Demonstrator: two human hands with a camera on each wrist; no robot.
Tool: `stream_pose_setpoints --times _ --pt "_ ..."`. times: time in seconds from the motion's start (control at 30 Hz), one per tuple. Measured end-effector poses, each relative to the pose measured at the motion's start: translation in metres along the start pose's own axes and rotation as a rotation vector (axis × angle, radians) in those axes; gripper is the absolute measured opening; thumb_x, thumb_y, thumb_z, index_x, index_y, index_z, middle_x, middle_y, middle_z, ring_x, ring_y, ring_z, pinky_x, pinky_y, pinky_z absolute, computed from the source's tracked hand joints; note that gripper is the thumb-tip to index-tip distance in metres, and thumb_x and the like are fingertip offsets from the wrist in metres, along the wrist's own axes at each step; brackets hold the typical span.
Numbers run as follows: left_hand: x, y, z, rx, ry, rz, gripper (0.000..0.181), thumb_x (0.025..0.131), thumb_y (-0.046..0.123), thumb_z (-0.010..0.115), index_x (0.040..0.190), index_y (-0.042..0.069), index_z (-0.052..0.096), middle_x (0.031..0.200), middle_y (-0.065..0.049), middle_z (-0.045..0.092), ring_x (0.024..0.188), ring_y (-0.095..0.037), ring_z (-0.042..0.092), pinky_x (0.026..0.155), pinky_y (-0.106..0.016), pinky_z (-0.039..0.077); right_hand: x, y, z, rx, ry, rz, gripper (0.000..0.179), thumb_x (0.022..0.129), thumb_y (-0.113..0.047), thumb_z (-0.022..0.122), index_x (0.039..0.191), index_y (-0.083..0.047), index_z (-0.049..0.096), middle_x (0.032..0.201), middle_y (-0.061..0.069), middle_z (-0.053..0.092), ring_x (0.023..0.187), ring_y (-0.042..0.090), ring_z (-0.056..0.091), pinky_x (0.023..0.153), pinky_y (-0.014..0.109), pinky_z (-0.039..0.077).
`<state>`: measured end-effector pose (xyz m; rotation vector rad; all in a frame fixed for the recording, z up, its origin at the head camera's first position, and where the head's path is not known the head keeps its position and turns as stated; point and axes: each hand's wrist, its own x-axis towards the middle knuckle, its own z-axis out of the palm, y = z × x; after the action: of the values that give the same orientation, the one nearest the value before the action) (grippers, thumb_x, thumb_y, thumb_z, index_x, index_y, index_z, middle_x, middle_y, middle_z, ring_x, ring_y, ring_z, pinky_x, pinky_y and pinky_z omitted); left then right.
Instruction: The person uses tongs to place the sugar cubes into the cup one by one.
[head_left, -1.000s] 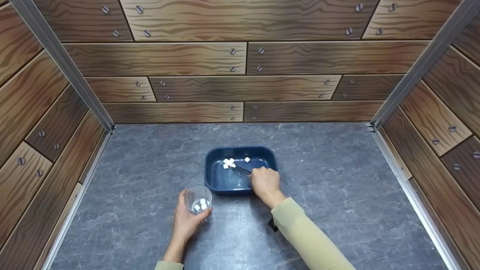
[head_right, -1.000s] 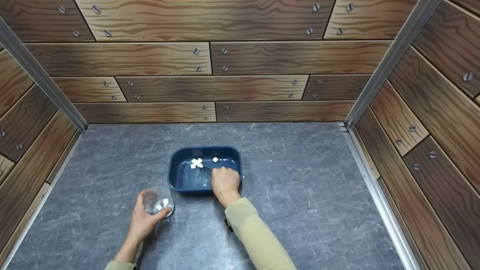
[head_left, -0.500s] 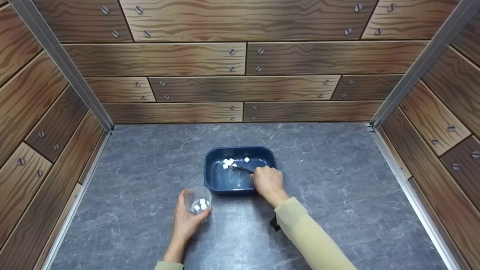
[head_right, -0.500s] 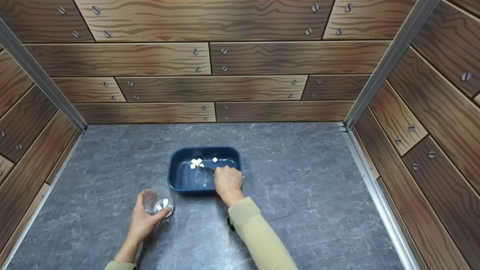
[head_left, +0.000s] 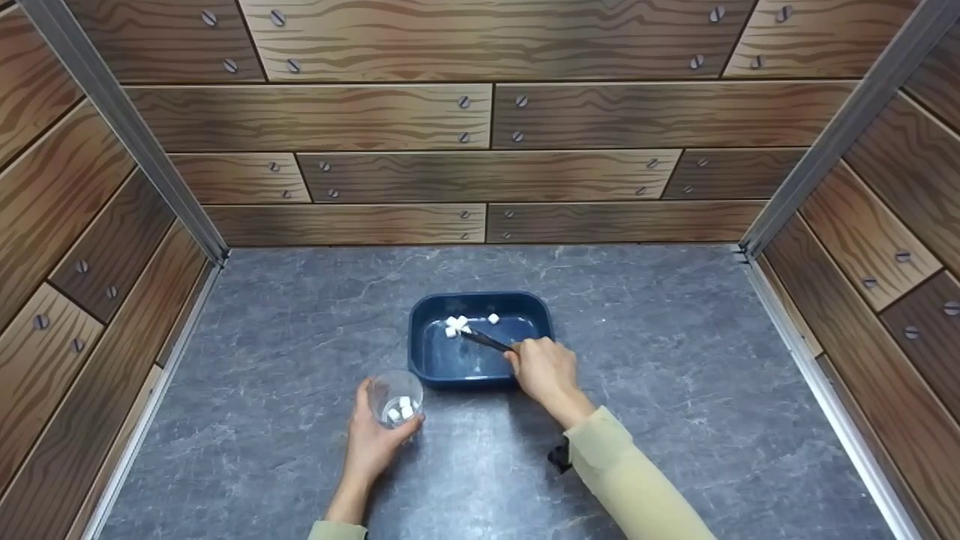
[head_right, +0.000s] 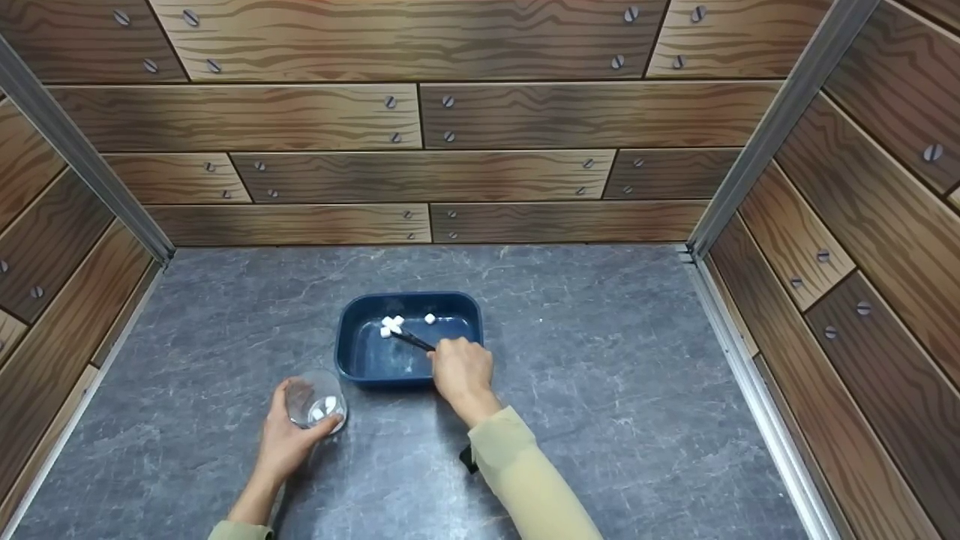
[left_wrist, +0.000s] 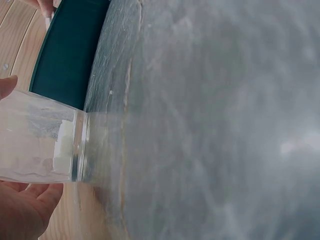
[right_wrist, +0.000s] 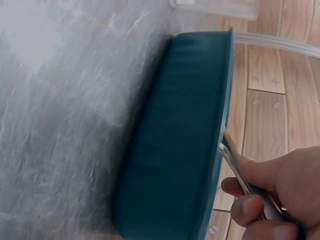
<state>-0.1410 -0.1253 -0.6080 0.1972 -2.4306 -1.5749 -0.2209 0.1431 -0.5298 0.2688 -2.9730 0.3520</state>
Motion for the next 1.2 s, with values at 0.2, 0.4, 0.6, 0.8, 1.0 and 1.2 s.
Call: stream_pose_setpoints --times 0.2,0.4,0.6,0.8,1.0,1.2 --pt "-0.001 0.0 -0.001 0.004 -0.004 -0.012 0.1 0.065 0.024 0.091 0.142 -0.004 0.035 0.133 -0.031 0.051 0.123 -0.046 0.049 0.101 -0.056 0.04 -0.01 -0.009 -0.011 0.053 0.024 -0.054 0.025 0.094 -0.036 0.065 0.074 -0.021 0.07 0.056 -0.002 0.053 0.049 0.024 0.051 0.043 0.042 0.042" --pt "0.0 0.0 -0.001 -0.008 0.003 -0.003 0.098 0.065 0.022 0.092 0.142 -0.004 0.037 0.133 -0.03 0.051 0.123 -0.045 0.048 0.102 -0.055 0.039 -0.022 -0.022 -0.021 0.078 0.093 -0.148 0.026 0.093 -0.036 0.067 0.072 -0.021 0.069 0.055 -0.005 0.051 0.047 0.02 0.049 0.04 0.038 0.039" --pt "0.0 0.0 -0.001 -0.004 0.0 -0.014 0.099 0.065 0.022 0.092 0.143 -0.003 0.036 0.135 -0.029 0.05 0.124 -0.044 0.048 0.103 -0.055 0.038 -0.033 -0.035 -0.028 0.114 0.143 -0.237 0.028 0.092 -0.035 0.068 0.068 -0.021 0.064 0.053 -0.007 0.049 0.045 0.018 0.046 0.038 0.034 0.035" --pt "-0.001 0.0 0.0 0.001 0.008 -0.009 0.099 0.064 0.022 0.092 0.142 -0.004 0.037 0.134 -0.03 0.051 0.124 -0.045 0.048 0.103 -0.056 0.038 -0.041 -0.046 -0.032 0.146 0.159 -0.301 0.032 0.091 -0.034 0.07 0.064 -0.021 0.057 0.052 -0.01 0.043 0.043 0.014 0.04 0.037 0.031 0.031" --pt "-0.001 -0.001 0.0 -0.009 0.007 0.002 0.099 0.065 0.021 0.092 0.141 -0.005 0.036 0.132 -0.028 0.054 0.123 -0.044 0.049 0.103 -0.054 0.038 -0.048 -0.054 -0.029 0.146 0.14 -0.369 0.025 0.092 -0.034 0.068 0.073 -0.018 0.069 0.056 -0.006 0.056 0.044 0.014 0.048 0.039 0.03 0.036" --pt "0.0 -0.001 0.0 0.0 0.001 -0.022 0.101 0.065 0.024 0.091 0.143 -0.006 0.034 0.136 -0.031 0.049 0.124 -0.044 0.048 0.103 -0.054 0.038 -0.049 -0.055 -0.028 0.17 0.024 -0.394 0.022 0.091 -0.038 0.069 0.083 -0.018 0.073 0.057 -0.007 0.054 0.047 0.012 0.048 0.043 0.03 0.037"
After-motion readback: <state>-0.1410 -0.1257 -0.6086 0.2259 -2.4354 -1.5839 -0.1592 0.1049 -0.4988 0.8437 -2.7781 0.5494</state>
